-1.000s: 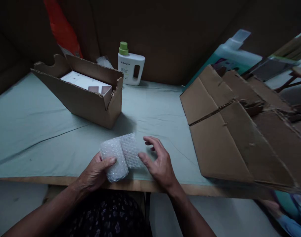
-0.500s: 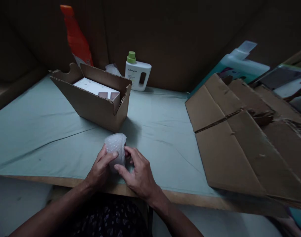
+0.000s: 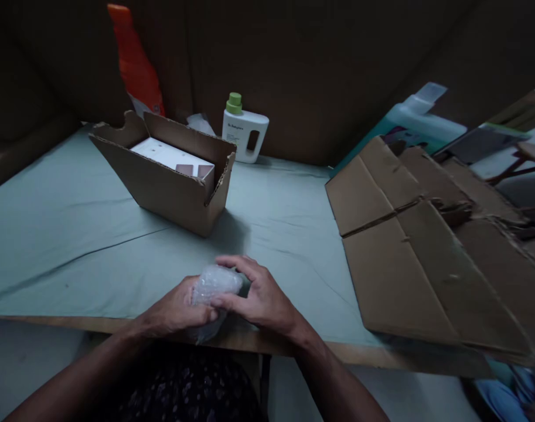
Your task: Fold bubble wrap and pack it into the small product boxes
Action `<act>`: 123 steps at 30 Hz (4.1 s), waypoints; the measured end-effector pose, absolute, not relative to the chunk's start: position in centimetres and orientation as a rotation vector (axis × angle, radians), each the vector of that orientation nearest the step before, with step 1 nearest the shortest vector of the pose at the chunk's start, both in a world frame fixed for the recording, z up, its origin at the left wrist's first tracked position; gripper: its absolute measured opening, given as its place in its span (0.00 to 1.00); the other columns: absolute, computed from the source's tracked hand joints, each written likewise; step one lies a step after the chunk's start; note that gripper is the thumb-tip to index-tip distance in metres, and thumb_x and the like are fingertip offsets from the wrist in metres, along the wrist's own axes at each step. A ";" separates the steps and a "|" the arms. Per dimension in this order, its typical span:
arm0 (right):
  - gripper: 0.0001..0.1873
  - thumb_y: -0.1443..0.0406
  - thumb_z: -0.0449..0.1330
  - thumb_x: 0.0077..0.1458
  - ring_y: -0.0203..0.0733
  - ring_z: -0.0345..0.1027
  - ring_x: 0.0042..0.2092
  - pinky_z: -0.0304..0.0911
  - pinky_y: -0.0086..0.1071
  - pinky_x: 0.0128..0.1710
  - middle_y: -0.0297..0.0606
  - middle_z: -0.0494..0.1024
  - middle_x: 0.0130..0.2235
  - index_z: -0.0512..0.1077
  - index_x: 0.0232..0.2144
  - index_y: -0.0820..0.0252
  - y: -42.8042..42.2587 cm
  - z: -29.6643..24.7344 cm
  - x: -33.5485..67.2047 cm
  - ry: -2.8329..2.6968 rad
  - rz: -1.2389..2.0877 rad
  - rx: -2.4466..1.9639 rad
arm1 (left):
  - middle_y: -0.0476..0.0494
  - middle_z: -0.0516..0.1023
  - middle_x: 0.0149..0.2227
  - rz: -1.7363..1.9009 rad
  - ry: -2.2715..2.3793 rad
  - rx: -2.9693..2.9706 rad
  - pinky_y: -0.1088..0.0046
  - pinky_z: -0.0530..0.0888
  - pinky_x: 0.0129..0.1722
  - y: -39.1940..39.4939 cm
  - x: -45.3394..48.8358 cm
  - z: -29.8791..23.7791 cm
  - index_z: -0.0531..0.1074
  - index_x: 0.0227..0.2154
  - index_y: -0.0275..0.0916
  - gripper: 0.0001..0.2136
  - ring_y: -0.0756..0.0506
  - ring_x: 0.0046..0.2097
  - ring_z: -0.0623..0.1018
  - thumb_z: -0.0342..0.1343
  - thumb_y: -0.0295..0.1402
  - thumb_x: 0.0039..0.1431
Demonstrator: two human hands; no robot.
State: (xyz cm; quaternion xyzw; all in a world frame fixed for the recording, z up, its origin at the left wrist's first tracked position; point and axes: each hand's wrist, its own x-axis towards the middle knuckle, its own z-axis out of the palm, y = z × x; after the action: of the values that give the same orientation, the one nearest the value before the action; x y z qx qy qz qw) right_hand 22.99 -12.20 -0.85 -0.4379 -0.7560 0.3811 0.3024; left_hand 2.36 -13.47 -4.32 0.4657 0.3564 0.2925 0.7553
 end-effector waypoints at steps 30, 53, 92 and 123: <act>0.14 0.56 0.66 0.57 0.46 0.76 0.43 0.71 0.38 0.42 0.38 0.81 0.42 0.77 0.43 0.54 2.1 13.4 21.4 -2.248 0.357 -0.910 | 0.36 0.79 0.51 1.546 1.401 2.665 0.47 0.63 0.64 -2.9 -4.1 3.6 0.71 0.53 0.37 0.17 0.34 0.61 0.72 0.56 0.25 0.61; 0.09 0.75 0.61 0.54 0.41 0.69 0.32 0.50 0.35 0.34 0.37 0.80 0.31 0.77 0.33 0.59 5.2 11.4 15.2 -3.152 -0.237 -1.222 | 0.42 0.80 0.41 1.584 1.348 2.625 0.52 0.62 0.62 -1.3 -3.9 2.2 0.74 0.44 0.37 0.12 0.41 0.48 0.76 0.49 0.21 0.64; 0.18 0.53 0.63 0.53 0.54 0.76 0.44 0.72 0.42 0.44 0.45 0.83 0.39 0.78 0.39 0.60 -3.2 -1.1 18.7 -1.818 0.764 -1.273 | 0.35 0.71 0.61 1.346 1.380 1.335 0.58 0.65 0.64 -8.8 -8.9 -1.8 0.62 0.62 0.39 0.32 0.36 0.63 0.70 0.63 0.43 0.57; 0.42 0.64 0.61 0.50 0.54 0.68 0.58 0.65 0.48 0.58 0.46 0.72 0.60 0.57 0.67 0.61 13.3 -0.1 -25.6 -2.223 1.269 -0.453 | 0.32 0.78 0.48 1.533 2.637 0.736 0.53 0.75 0.50 -10.0 -37.8 -3.4 0.67 0.52 0.34 0.30 0.32 0.50 0.78 0.56 0.49 0.51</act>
State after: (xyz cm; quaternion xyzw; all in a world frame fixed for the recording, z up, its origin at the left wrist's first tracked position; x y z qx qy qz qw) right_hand -25.58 13.27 -0.08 -0.1679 -0.8240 0.4704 0.2677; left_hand -37.79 -9.96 -3.43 0.2345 0.8404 0.4887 0.0019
